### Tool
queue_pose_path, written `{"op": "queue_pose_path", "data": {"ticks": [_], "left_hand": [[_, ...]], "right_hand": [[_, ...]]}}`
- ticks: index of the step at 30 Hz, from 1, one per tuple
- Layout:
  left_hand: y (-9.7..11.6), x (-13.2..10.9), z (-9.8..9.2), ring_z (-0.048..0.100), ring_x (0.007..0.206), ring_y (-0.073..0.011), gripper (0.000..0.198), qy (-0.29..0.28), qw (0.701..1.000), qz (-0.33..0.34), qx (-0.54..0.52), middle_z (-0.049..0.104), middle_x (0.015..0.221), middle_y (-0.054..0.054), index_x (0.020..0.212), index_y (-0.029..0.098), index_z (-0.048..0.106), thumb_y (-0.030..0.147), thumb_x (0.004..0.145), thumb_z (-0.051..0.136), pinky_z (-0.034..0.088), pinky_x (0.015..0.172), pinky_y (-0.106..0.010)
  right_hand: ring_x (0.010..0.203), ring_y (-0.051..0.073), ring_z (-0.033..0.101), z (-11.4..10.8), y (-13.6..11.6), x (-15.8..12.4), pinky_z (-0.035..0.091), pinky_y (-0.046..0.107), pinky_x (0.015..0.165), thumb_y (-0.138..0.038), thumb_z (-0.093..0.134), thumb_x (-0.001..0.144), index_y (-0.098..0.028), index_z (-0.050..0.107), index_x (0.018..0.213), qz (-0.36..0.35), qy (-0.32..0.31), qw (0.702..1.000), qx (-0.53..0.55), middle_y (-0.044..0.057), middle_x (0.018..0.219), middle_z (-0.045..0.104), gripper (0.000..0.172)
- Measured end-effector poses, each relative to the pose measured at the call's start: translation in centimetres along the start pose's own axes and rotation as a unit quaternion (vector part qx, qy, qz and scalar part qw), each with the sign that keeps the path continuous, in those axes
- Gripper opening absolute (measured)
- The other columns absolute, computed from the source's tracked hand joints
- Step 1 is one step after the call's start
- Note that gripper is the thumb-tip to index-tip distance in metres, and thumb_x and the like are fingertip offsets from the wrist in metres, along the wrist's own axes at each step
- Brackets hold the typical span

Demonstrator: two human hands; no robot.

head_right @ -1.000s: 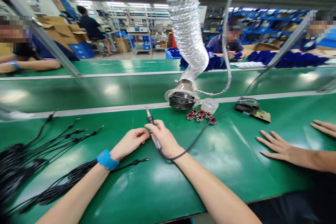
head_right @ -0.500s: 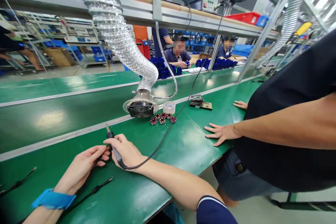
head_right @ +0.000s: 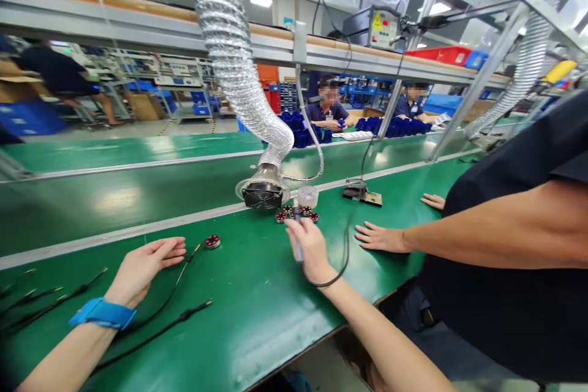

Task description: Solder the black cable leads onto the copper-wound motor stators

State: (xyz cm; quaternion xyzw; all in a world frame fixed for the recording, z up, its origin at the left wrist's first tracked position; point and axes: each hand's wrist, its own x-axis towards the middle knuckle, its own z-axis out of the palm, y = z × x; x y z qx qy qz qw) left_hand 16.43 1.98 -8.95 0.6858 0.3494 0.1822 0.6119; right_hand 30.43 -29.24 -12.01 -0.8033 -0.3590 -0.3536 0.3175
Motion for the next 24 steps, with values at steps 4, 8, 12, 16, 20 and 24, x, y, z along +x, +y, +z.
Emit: {"op": "queue_pose_path", "data": {"ticks": [4, 8, 12, 16, 20, 24], "left_hand": [[0.6, -2.8, -4.3, 0.047, 0.052, -0.0129, 0.047, -0.025, 0.971, 0.118, 0.207, 0.052, 0.056, 0.002, 0.098, 0.016, 0.071, 0.055, 0.081, 0.052, 0.035, 0.047, -0.021], [0.7, -6.0, -9.0, 0.054, 0.063, -0.0168, 0.048, -0.087, 0.890, 0.135, 0.426, 0.063, 0.069, -0.003, 0.090, 0.018, 0.073, 0.059, 0.081, 0.049, 0.037, 0.059, -0.025], [0.2, -8.3, -12.7, 0.054, 0.062, -0.0180, 0.043, -0.115, 0.818, 0.100, 0.554, 0.062, 0.067, -0.003, 0.096, 0.018, 0.074, 0.053, 0.080, 0.054, 0.033, 0.059, -0.026], [-0.5, -9.3, -13.7, 0.057, 0.067, -0.0188, 0.034, -0.124, 0.794, 0.098, 0.587, 0.065, 0.074, -0.003, 0.096, 0.020, 0.073, 0.046, 0.080, 0.056, 0.032, 0.060, -0.025], [-0.6, -8.8, -13.4, 0.057, 0.064, -0.0185, 0.026, -0.127, 0.790, 0.108, 0.590, 0.062, 0.067, -0.002, 0.082, 0.022, 0.071, 0.042, 0.082, 0.054, 0.031, 0.058, -0.026], [-0.2, -7.5, -14.1, 0.062, 0.072, -0.0216, 0.022, -0.053, 0.772, 0.101, 0.625, 0.066, 0.076, -0.004, 0.080, 0.022, 0.069, 0.040, 0.080, 0.056, 0.037, 0.060, -0.026]], "right_hand": [[0.082, 0.020, 0.061, -0.4, 5.2, -0.8, 0.051, 0.031, 0.072, -0.024, 0.040, 0.096, -0.015, 0.064, 0.112, 0.019, -0.016, 0.996, -0.086, 0.013, 0.105, 0.057, 0.030], [0.079, 0.021, 0.062, -0.2, 7.9, -0.7, 0.053, 0.033, 0.070, -0.025, 0.041, 0.092, -0.013, 0.061, 0.114, -0.007, -0.061, 0.993, -0.106, 0.017, 0.114, 0.053, 0.032], [0.071, 0.019, 0.061, 0.5, 8.8, -0.9, 0.053, 0.032, 0.061, -0.029, 0.046, 0.087, -0.015, 0.058, 0.119, 0.017, -0.094, 0.990, -0.102, 0.017, 0.120, 0.050, 0.038], [0.071, 0.019, 0.061, 1.2, 9.2, -1.3, 0.053, 0.032, 0.059, -0.035, 0.048, 0.084, -0.016, 0.057, 0.119, 0.039, -0.108, 0.991, -0.063, 0.016, 0.118, 0.050, 0.041], [0.080, 0.021, 0.063, 1.3, 9.4, -1.6, 0.054, 0.033, 0.067, -0.038, 0.048, 0.084, -0.016, 0.057, 0.119, 0.043, -0.095, 0.994, -0.021, 0.015, 0.115, 0.049, 0.042], [0.083, 0.020, 0.062, 1.1, 8.9, -1.9, 0.054, 0.035, 0.074, -0.042, 0.053, 0.084, -0.018, 0.056, 0.118, 0.038, -0.094, 0.995, -0.005, 0.013, 0.114, 0.047, 0.042]]}}
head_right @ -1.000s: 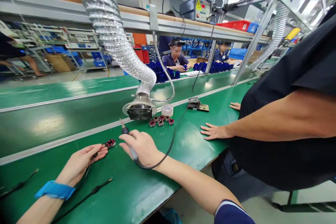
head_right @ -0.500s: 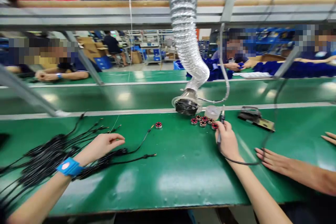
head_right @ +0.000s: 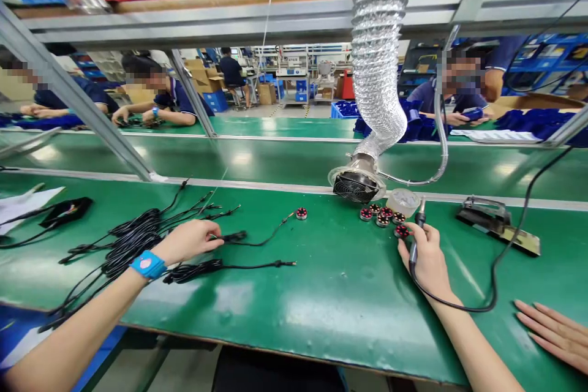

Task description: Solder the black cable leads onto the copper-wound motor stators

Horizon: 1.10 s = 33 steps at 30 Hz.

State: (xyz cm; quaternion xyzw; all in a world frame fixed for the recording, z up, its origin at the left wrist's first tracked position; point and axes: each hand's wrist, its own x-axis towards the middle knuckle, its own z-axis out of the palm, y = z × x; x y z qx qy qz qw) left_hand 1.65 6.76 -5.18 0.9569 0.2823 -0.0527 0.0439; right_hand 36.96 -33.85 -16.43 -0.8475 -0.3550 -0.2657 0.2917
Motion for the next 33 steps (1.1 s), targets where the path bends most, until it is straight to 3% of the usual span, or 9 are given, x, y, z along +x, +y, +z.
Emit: {"op": "queue_pose_path", "data": {"ticks": [3, 5, 9, 12, 17, 21, 24, 27, 33], "left_hand": [[-0.2, 1.1, -0.1, 0.064, 0.079, -0.0253, 0.032, 0.099, 0.991, -0.074, 0.046, 0.065, 0.098, -0.011, 0.093, 0.018, 0.068, 0.044, 0.081, 0.054, 0.044, 0.065, -0.029], [0.6, 1.8, 0.2, 0.063, 0.081, -0.0250, 0.039, 0.136, 0.988, -0.070, 0.014, 0.061, 0.103, -0.013, 0.097, 0.016, 0.068, 0.047, 0.083, 0.048, 0.048, 0.070, -0.032], [4.6, 2.9, 1.0, 0.062, 0.086, -0.0200, 0.043, 0.067, 0.980, 0.072, -0.171, 0.062, 0.097, -0.008, 0.082, 0.018, 0.070, 0.043, 0.088, 0.035, 0.049, 0.082, -0.029], [8.1, 3.4, 1.5, 0.062, 0.071, -0.0166, 0.047, -0.012, 0.967, 0.092, -0.239, 0.065, 0.092, -0.006, 0.084, 0.018, 0.068, 0.045, 0.091, 0.030, 0.047, 0.068, -0.026], [12.3, 4.5, 2.0, 0.063, 0.077, -0.0226, 0.046, 0.032, 0.989, 0.077, -0.118, 0.069, 0.082, -0.009, 0.086, 0.018, 0.068, 0.038, 0.096, 0.028, 0.038, 0.067, -0.028], [14.5, 6.2, 3.0, 0.060, 0.068, -0.0193, 0.045, 0.016, 0.972, 0.137, -0.189, 0.067, 0.069, -0.005, 0.081, 0.019, 0.070, 0.040, 0.095, 0.033, 0.035, 0.065, -0.026], [15.2, 7.5, 4.2, 0.055, 0.058, -0.0155, 0.043, -0.010, 0.944, 0.160, -0.290, 0.063, 0.060, -0.002, 0.075, 0.017, 0.071, 0.046, 0.091, 0.043, 0.034, 0.061, -0.025], [15.0, 8.2, 5.5, 0.054, 0.063, -0.0149, 0.040, -0.020, 0.921, 0.157, -0.356, 0.068, 0.071, -0.002, 0.079, 0.016, 0.073, 0.048, 0.086, 0.051, 0.034, 0.059, -0.025], [13.9, 8.1, 6.0, 0.051, 0.062, -0.0136, 0.035, -0.033, 0.906, 0.132, -0.400, 0.067, 0.073, -0.003, 0.081, 0.014, 0.071, 0.043, 0.083, 0.053, 0.035, 0.059, -0.024]], "right_hand": [[0.092, 0.023, 0.060, -0.1, -0.5, -0.1, 0.053, 0.036, 0.082, -0.043, 0.056, 0.083, -0.018, 0.053, 0.122, -0.022, -0.014, 1.000, 0.006, 0.013, 0.116, 0.046, 0.046], [0.099, 0.024, 0.059, -0.1, -0.7, 0.0, 0.052, 0.037, 0.086, -0.039, 0.054, 0.084, -0.018, 0.050, 0.125, -0.036, -0.036, 0.998, 0.024, 0.013, 0.119, 0.045, 0.045], [0.101, 0.022, 0.059, -0.2, -0.9, 0.2, 0.051, 0.037, 0.090, -0.030, 0.047, 0.087, -0.017, 0.049, 0.124, -0.043, -0.046, 0.996, 0.058, 0.013, 0.121, 0.045, 0.038], [0.094, 0.020, 0.061, -0.4, -1.6, -0.4, 0.052, 0.037, 0.088, -0.031, 0.050, 0.089, -0.018, 0.050, 0.121, -0.034, -0.041, 0.996, 0.071, 0.012, 0.119, 0.046, 0.035], [0.088, 0.017, 0.061, -0.1, -5.3, -1.8, 0.055, 0.033, 0.082, -0.034, 0.053, 0.091, -0.019, 0.050, 0.121, -0.025, -0.047, 0.993, 0.107, 0.011, 0.117, 0.046, 0.034], [0.091, 0.017, 0.061, 1.6, -10.7, -1.8, 0.055, 0.033, 0.084, -0.028, 0.055, 0.091, -0.020, 0.048, 0.123, -0.035, -0.088, 0.982, 0.163, 0.011, 0.121, 0.043, 0.034], [0.090, 0.017, 0.061, 3.6, -14.7, -0.9, 0.055, 0.034, 0.083, -0.022, 0.059, 0.088, -0.023, 0.047, 0.124, -0.056, -0.125, 0.969, 0.205, 0.011, 0.124, 0.043, 0.038], [0.085, 0.016, 0.060, 5.3, -17.5, 0.1, 0.056, 0.034, 0.080, -0.018, 0.063, 0.085, -0.023, 0.047, 0.124, -0.085, -0.154, 0.956, 0.234, 0.010, 0.123, 0.043, 0.043], [0.099, 0.019, 0.060, 6.9, -18.7, 0.6, 0.054, 0.036, 0.090, -0.017, 0.066, 0.083, -0.023, 0.048, 0.122, -0.098, -0.157, 0.942, 0.280, 0.010, 0.121, 0.044, 0.043]]}}
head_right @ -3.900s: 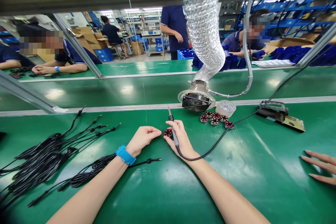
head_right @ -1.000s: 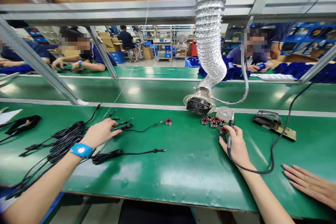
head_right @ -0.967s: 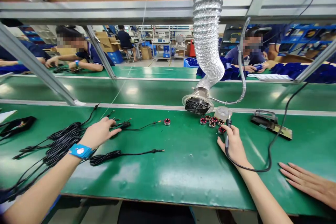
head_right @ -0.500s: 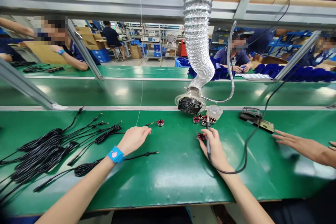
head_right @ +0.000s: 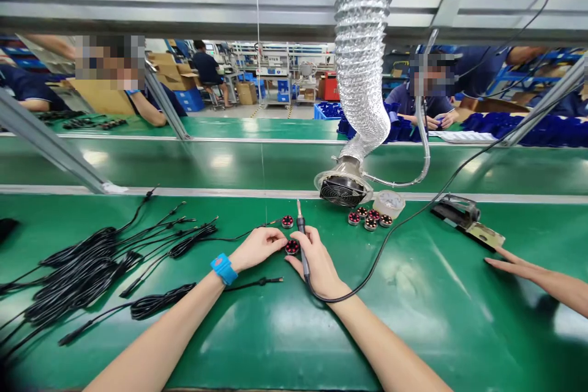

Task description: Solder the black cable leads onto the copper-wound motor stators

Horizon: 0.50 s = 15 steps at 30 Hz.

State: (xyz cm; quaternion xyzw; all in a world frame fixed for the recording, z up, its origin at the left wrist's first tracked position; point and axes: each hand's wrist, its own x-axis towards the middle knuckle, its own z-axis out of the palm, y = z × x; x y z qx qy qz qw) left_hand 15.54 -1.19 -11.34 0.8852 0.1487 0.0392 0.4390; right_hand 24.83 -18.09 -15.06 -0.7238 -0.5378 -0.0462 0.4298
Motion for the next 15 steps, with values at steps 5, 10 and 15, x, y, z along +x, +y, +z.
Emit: {"op": "queue_pose_path", "data": {"ticks": [5, 10, 15], "left_hand": [[0.32, -0.36, -0.60, 0.049, 0.062, -0.0130, 0.029, -0.041, 0.999, -0.004, -0.001, 0.063, 0.071, -0.002, 0.076, 0.014, 0.067, 0.040, 0.079, 0.054, 0.035, 0.058, -0.024], [0.39, -0.39, -0.37, 0.048, 0.065, -0.0138, 0.032, -0.062, 0.998, -0.010, 0.013, 0.061, 0.071, -0.001, 0.075, 0.015, 0.064, 0.044, 0.081, 0.051, 0.035, 0.060, -0.025], [0.77, -0.18, -0.12, 0.050, 0.068, -0.0138, 0.038, -0.042, 0.990, -0.033, -0.132, 0.060, 0.072, -0.002, 0.077, 0.014, 0.060, 0.051, 0.080, 0.053, 0.040, 0.067, -0.025]], "right_hand": [[0.096, 0.017, 0.063, 0.28, 0.57, -0.19, 0.053, 0.035, 0.093, -0.017, 0.060, 0.088, -0.024, 0.048, 0.122, 0.010, 0.002, 0.999, 0.040, 0.009, 0.122, 0.044, 0.037], [0.096, 0.017, 0.063, 0.32, 0.48, -0.21, 0.054, 0.034, 0.091, -0.016, 0.057, 0.088, -0.024, 0.048, 0.122, 0.018, -0.006, 0.998, 0.057, 0.009, 0.121, 0.045, 0.035], [0.097, 0.017, 0.062, 0.16, 0.30, -0.23, 0.053, 0.033, 0.092, -0.015, 0.055, 0.088, -0.023, 0.049, 0.120, 0.023, -0.016, 0.997, 0.071, 0.008, 0.119, 0.046, 0.034]]}}
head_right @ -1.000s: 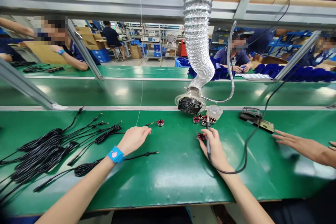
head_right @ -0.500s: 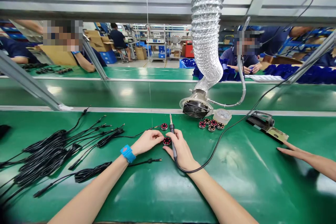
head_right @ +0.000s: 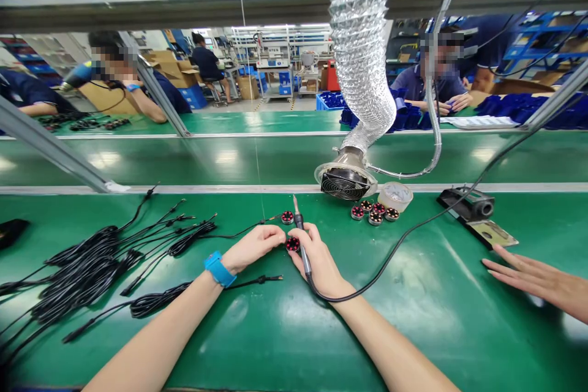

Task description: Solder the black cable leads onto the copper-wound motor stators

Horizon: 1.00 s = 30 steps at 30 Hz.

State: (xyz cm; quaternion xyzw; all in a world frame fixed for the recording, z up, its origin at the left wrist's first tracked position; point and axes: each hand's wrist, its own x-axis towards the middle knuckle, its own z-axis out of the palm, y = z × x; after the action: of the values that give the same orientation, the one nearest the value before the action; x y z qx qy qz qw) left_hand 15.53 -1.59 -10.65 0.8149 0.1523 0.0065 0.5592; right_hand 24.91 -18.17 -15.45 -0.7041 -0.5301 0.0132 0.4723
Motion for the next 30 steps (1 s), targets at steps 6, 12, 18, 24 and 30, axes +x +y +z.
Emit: {"op": "queue_pose_path", "data": {"ticks": [6, 12, 18, 24, 30], "left_hand": [[-0.1, -0.1, -0.5, 0.056, 0.083, -0.0177, 0.029, 0.110, 0.984, 0.083, 0.116, 0.063, 0.089, -0.006, 0.087, 0.018, 0.070, 0.040, 0.086, 0.052, 0.043, 0.079, -0.029], [-0.8, 0.1, -0.1, 0.052, 0.072, -0.0159, 0.028, 0.062, 0.982, 0.070, 0.165, 0.061, 0.078, -0.004, 0.074, 0.017, 0.065, 0.040, 0.084, 0.053, 0.042, 0.071, -0.028], [-0.1, 0.2, 0.5, 0.041, 0.056, -0.0094, 0.033, 0.034, 0.995, -0.036, -0.088, 0.052, 0.062, 0.001, 0.075, 0.014, 0.061, 0.047, 0.073, 0.062, 0.033, 0.056, -0.022], [0.1, -0.1, 0.0, 0.038, 0.054, -0.0084, 0.030, 0.091, 0.993, -0.034, -0.069, 0.048, 0.060, 0.003, 0.073, 0.014, 0.060, 0.044, 0.075, 0.061, 0.030, 0.055, -0.022], [0.0, -0.4, 0.3, 0.049, 0.068, -0.0126, 0.025, 0.088, 0.979, 0.106, 0.148, 0.058, 0.083, -0.003, 0.086, 0.018, 0.067, 0.037, 0.088, 0.051, 0.040, 0.066, -0.024]], "right_hand": [[0.098, 0.015, 0.061, 0.0, 0.1, 0.1, 0.050, 0.032, 0.096, -0.014, 0.056, 0.086, -0.023, 0.049, 0.121, 0.000, 0.014, 0.999, 0.036, 0.007, 0.119, 0.045, 0.036], [0.098, 0.015, 0.060, 0.1, 0.3, -0.1, 0.050, 0.031, 0.096, -0.013, 0.057, 0.085, -0.023, 0.049, 0.121, -0.007, 0.019, 0.999, 0.038, 0.008, 0.119, 0.046, 0.039], [0.098, 0.015, 0.061, 0.1, 0.3, 0.0, 0.051, 0.030, 0.094, -0.014, 0.056, 0.085, -0.023, 0.051, 0.118, 0.001, 0.016, 0.999, 0.029, 0.007, 0.115, 0.047, 0.035], [0.096, 0.013, 0.061, 0.1, 0.1, 0.1, 0.051, 0.028, 0.093, -0.011, 0.058, 0.083, -0.023, 0.051, 0.118, -0.002, 0.030, 0.999, 0.041, 0.006, 0.114, 0.046, 0.037], [0.098, 0.013, 0.061, 0.2, 0.3, 0.0, 0.051, 0.029, 0.094, -0.011, 0.060, 0.083, -0.023, 0.051, 0.118, 0.003, 0.035, 0.998, 0.047, 0.006, 0.115, 0.046, 0.038]]}}
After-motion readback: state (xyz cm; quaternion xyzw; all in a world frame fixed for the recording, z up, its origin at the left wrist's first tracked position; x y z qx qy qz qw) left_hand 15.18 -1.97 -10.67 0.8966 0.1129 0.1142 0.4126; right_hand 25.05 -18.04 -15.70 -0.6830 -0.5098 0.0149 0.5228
